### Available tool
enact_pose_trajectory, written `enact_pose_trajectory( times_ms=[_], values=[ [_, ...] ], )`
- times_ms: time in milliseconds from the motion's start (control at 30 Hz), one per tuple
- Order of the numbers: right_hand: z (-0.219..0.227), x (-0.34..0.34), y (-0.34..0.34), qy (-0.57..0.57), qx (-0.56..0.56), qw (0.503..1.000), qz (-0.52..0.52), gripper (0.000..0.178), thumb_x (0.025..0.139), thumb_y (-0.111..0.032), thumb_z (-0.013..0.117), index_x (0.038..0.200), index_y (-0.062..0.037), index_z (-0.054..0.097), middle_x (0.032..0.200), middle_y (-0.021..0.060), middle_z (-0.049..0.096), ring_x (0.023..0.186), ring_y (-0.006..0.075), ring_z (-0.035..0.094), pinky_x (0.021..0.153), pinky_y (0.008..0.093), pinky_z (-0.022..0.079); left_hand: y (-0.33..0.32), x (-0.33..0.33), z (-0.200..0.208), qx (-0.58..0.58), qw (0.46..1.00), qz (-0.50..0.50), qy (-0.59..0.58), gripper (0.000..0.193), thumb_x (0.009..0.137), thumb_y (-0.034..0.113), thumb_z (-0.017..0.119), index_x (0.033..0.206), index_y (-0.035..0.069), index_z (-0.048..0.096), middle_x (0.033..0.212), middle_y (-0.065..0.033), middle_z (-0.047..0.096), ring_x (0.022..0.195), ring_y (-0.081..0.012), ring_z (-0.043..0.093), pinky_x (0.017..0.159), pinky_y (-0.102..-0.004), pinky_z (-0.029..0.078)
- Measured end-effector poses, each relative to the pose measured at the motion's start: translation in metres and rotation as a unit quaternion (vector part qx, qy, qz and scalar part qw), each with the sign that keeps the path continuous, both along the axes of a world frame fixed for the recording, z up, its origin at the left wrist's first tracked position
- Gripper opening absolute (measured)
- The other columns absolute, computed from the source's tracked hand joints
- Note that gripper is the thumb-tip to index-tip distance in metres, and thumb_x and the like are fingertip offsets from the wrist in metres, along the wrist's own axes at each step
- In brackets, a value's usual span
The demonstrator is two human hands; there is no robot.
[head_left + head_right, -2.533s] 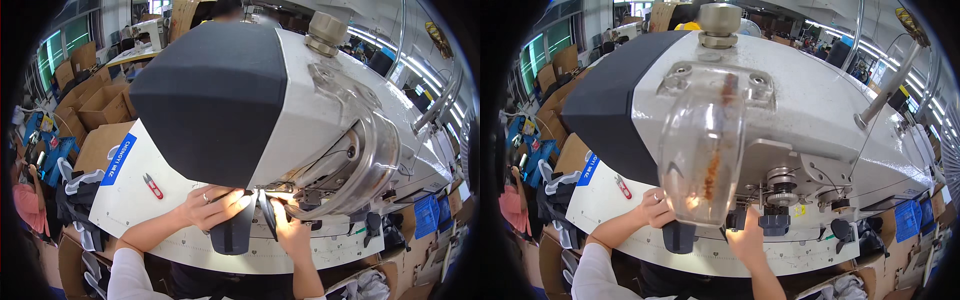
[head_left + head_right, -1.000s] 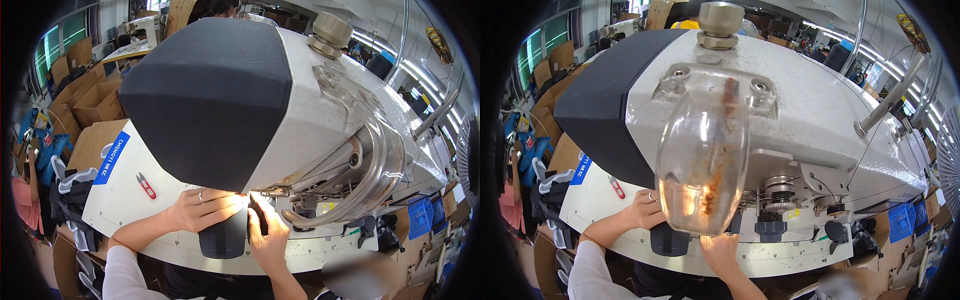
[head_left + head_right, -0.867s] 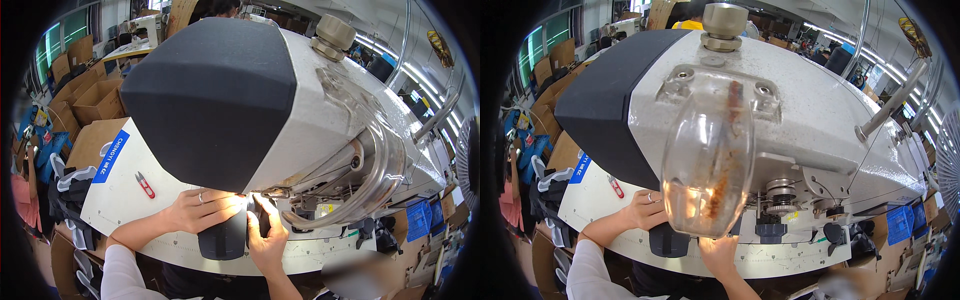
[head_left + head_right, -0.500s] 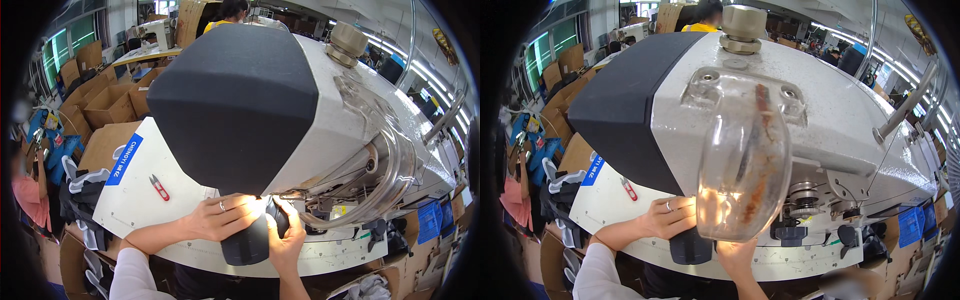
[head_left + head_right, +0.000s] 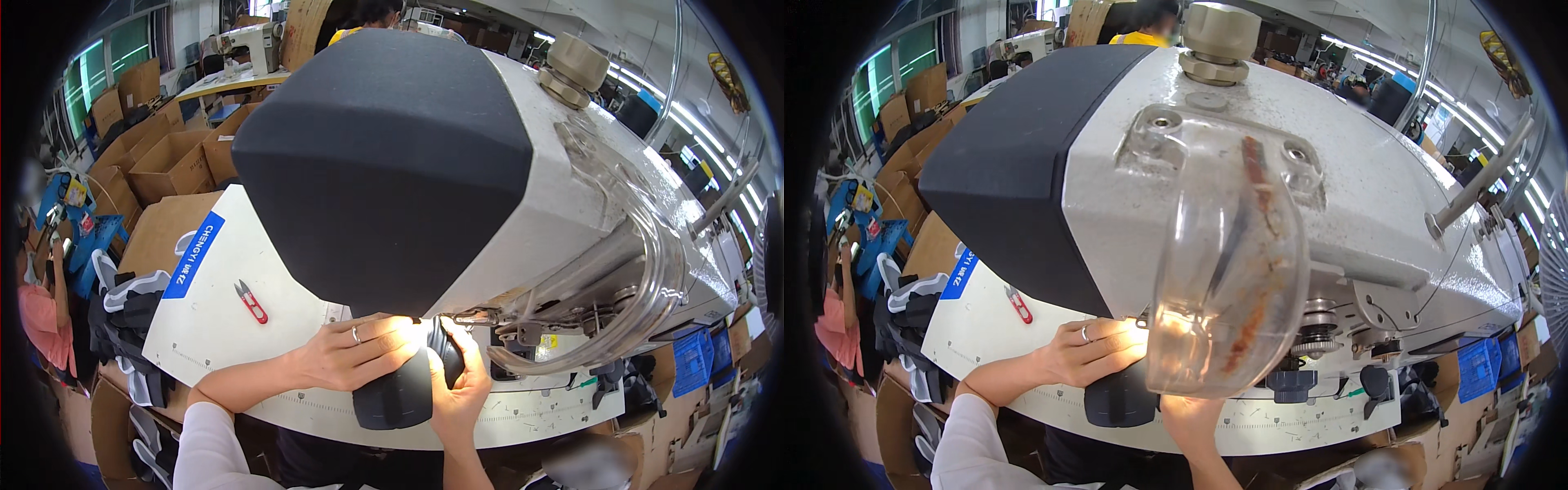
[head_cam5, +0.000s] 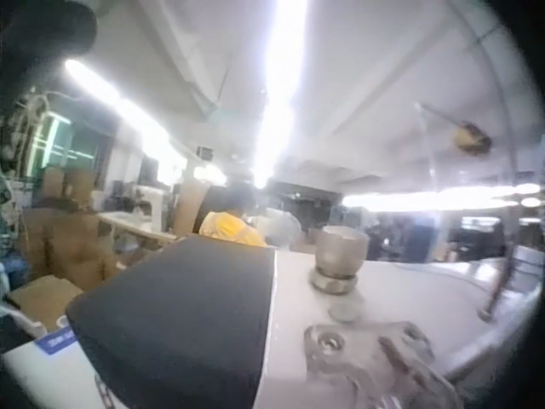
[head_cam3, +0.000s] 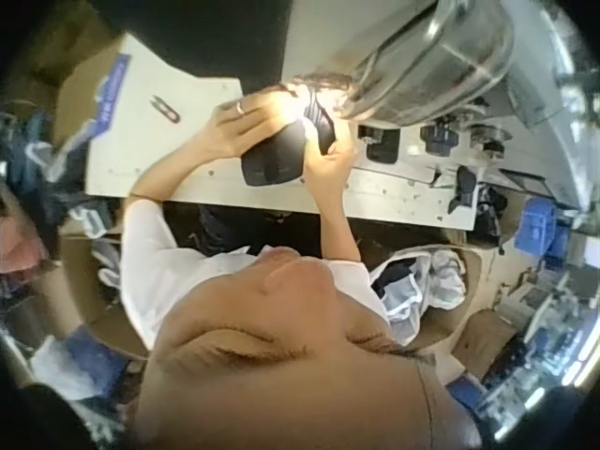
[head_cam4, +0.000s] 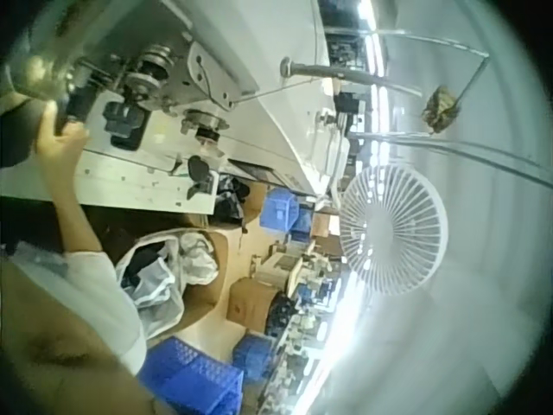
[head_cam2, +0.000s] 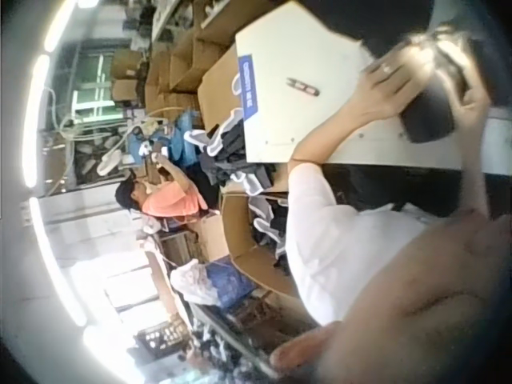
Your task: The person aligns and sews shoe upper components using a sewing machine, trimming threads with thread snips.
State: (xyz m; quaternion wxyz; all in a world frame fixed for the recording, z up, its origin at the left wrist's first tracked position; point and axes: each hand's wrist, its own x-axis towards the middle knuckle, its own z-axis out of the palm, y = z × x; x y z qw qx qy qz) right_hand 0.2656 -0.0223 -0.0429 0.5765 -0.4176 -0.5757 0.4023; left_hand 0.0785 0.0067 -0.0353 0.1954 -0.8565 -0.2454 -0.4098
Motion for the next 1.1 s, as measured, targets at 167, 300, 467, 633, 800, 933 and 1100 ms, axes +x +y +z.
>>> enact_pose_trajectory(
  times_ms=[167, 300, 467, 633, 800, 933, 1100],
  values=[
    [-0.011, 0.0, 0.001, -0.095, 0.027, 0.994, -0.05, 0.041, 0.084, 0.008, 0.063, 0.123, 0.01, 0.053, 0.119, 0.0171, 0.06, 0.111, 0.0213, 0.058, 0.099, 0.0314, 0.044, 0.001, -0.006, 0.009, -0.053, 0.998, -0.02, 0.007, 0.023, 0.078, 0.012, 0.063, 0.1, 0.006, 0.068, 0.108, -0.0067, 0.067, 0.102, -0.0208, 0.065, 0.086, -0.032, 0.057],
    [-0.012, -0.002, 0.002, -0.096, 0.031, 0.993, -0.064, 0.041, 0.085, 0.007, 0.064, 0.124, 0.0104, 0.053, 0.117, 0.0163, 0.06, 0.108, 0.019, 0.058, 0.096, 0.0301, 0.046, -0.006, -0.008, 0.006, -0.124, 0.987, -0.067, -0.078, 0.026, 0.077, 0.016, 0.066, 0.101, 0.008, 0.071, 0.103, -0.0081, 0.07, 0.095, -0.0233, 0.068, 0.077, -0.0311, 0.059],
    [-0.016, -0.006, 0.007, -0.049, 0.053, 0.995, -0.066, 0.041, 0.085, 0.006, 0.065, 0.124, 0.0106, 0.053, 0.112, 0.0155, 0.062, 0.101, 0.0159, 0.06, 0.091, 0.0273, 0.047, -0.013, -0.005, 0.001, -0.163, 0.98, -0.055, -0.097, 0.032, 0.077, 0.019, 0.066, 0.105, 0.007, 0.072, 0.1, -0.0083, 0.071, 0.093, -0.0248, 0.07, 0.075, -0.0329, 0.059],
    [-0.01, -0.008, 0.009, -0.093, 0.021, 0.99, -0.1, 0.035, 0.086, 0.005, 0.064, 0.12, 0.0087, 0.056, 0.098, 0.0104, 0.066, 0.083, 0.0092, 0.061, 0.075, 0.0221, 0.049, -0.009, 0.0, -0.001, -0.121, 0.988, -0.042, -0.088, 0.03, 0.078, 0.017, 0.063, 0.105, 0.007, 0.071, 0.1, -0.0082, 0.071, 0.097, -0.024, 0.069, 0.077, -0.0321, 0.058],
    [-0.011, -0.007, 0.015, -0.128, 0.088, 0.98, -0.124, 0.022, 0.086, 0.003, 0.065, 0.108, 0.0068, 0.06, 0.09, 0.0063, 0.066, 0.076, 0.0072, 0.058, 0.069, 0.02, 0.046, -0.005, 0.004, 0.004, -0.128, 0.987, -0.042, -0.089, 0.031, 0.077, 0.017, 0.063, 0.104, 0.005, 0.07, 0.102, -0.008, 0.07, 0.097, -0.0231, 0.068, 0.079, -0.0315, 0.058],
    [-0.005, -0.007, 0.011, -0.113, 0.067, 0.986, -0.101, 0.021, 0.087, 0.003, 0.064, 0.107, 0.0065, 0.06, 0.091, 0.0071, 0.066, 0.08, 0.0085, 0.058, 0.074, 0.0213, 0.046, -0.004, 0.0, 0.004, -0.117, 0.989, -0.045, -0.072, 0.031, 0.075, 0.012, 0.063, 0.104, 0.005, 0.07, 0.102, -0.0074, 0.069, 0.096, -0.0224, 0.067, 0.077, -0.0309, 0.058],
    [-0.001, -0.01, 0.012, 0.009, -0.009, 0.998, -0.069, 0.023, 0.086, 0.004, 0.064, 0.109, 0.0072, 0.059, 0.09, 0.0073, 0.066, 0.081, 0.0087, 0.059, 0.074, 0.0215, 0.047, -0.004, -0.003, 0.002, -0.123, 0.99, -0.04, -0.063, 0.032, 0.072, 0.01, 0.064, 0.103, 0.006, 0.07, 0.103, -0.0074, 0.068, 0.095, -0.0225, 0.068, 0.075, -0.0303, 0.059]
  ],
)
